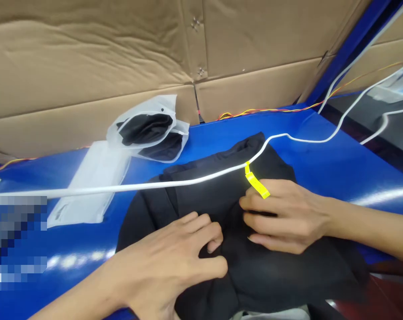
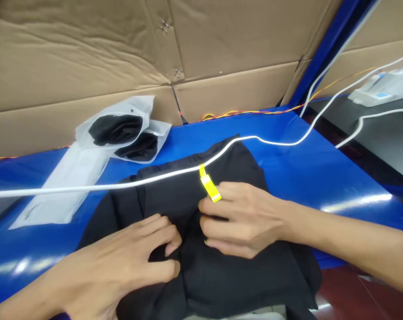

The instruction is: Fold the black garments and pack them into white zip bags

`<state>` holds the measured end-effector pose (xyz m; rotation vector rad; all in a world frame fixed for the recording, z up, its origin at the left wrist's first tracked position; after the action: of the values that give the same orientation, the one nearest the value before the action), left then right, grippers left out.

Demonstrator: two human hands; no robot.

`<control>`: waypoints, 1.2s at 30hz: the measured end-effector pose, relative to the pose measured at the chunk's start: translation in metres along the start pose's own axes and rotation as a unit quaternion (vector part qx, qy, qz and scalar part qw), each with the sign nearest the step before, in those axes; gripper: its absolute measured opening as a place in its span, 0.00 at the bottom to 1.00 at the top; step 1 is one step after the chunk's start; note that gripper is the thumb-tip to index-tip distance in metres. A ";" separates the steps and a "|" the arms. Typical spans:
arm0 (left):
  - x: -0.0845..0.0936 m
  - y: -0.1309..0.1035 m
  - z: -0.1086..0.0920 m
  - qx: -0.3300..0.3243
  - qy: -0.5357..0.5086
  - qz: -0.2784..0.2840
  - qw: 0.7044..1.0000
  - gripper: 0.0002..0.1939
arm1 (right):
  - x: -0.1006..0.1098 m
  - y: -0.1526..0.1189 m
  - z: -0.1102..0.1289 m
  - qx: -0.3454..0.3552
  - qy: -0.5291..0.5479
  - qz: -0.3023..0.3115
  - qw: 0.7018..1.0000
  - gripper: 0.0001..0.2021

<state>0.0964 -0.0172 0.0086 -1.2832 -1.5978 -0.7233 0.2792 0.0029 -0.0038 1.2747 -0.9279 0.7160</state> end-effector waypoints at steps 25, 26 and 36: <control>0.004 -0.022 0.066 0.153 -0.498 -0.017 0.853 0.08 | -0.005 -0.008 -0.020 -0.198 0.468 0.180 0.842 0.13; 0.004 -0.024 0.069 0.170 -0.515 -0.031 0.840 0.10 | -0.004 -0.009 -0.023 -0.220 0.463 0.190 0.837 0.11; 0.016 -0.015 0.043 0.070 -0.415 -0.015 0.907 0.33 | -0.005 -0.007 -0.024 -0.141 0.555 0.160 0.804 0.16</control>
<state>0.0687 0.0221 0.0080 -1.5606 -2.2877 -0.0326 0.2872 0.0260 -0.0121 0.2587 -0.2226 1.3205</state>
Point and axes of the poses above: each hand's wrist, its own y-axis towards the middle knuckle, its own x-axis out of the back of the hand, z = x × y, the point moved 6 cm from there along y, towards the middle knuckle, and after that the axes turned 5 degrees about z, right-handed, at the moved point
